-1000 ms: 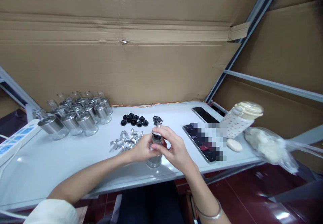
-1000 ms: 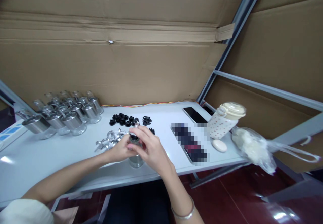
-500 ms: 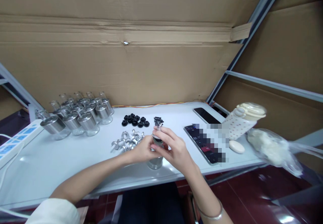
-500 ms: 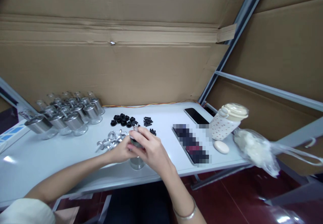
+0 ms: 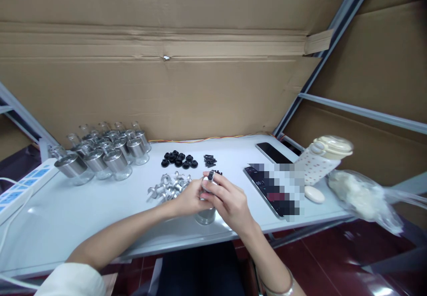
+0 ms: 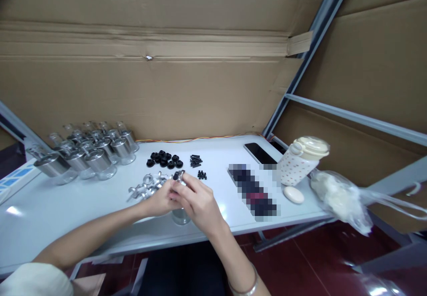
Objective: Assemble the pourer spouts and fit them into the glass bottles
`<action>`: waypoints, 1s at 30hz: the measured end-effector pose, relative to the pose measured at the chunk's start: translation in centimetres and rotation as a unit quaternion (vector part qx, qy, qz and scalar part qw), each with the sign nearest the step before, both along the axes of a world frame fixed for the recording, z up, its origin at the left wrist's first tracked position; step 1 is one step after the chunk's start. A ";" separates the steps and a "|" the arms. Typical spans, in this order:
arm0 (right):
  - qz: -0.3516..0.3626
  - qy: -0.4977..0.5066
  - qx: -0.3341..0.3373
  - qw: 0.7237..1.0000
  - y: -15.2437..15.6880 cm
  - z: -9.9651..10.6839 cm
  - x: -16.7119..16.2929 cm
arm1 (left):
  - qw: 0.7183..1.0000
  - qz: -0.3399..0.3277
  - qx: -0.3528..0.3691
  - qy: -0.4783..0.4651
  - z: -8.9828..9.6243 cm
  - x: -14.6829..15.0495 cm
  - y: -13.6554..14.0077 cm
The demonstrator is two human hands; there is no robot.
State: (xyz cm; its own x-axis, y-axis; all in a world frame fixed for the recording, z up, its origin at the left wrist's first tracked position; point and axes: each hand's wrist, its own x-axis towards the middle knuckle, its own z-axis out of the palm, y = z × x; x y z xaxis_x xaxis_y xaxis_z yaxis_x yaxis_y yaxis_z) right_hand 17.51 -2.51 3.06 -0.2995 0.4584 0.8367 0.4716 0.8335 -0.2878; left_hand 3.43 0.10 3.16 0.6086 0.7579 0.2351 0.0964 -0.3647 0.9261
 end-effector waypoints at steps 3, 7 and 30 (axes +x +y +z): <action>-0.005 0.006 0.011 1.000 -0.1 -0.1 0.0 | 1.000 -0.003 0.003 0.012 0.1 -0.1 0.0; -0.008 0.019 0.027 0.999 -0.2 -0.2 -0.2 | 0.999 0.019 0.010 0.032 -0.1 -0.3 0.0; 0.003 0.230 -0.108 0.967 -1.6 -5.9 0.3 | 0.994 0.047 0.053 -0.082 5.5 -4.5 2.0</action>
State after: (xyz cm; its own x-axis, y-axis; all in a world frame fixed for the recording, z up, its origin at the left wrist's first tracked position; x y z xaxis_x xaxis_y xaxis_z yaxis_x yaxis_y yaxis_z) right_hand 17.79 -4.15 -2.83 0.0774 0.6364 0.7675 0.2477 0.7334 -0.6331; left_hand -1.05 2.13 8.68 0.4829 0.7751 0.4075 -0.0143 -0.4584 0.8887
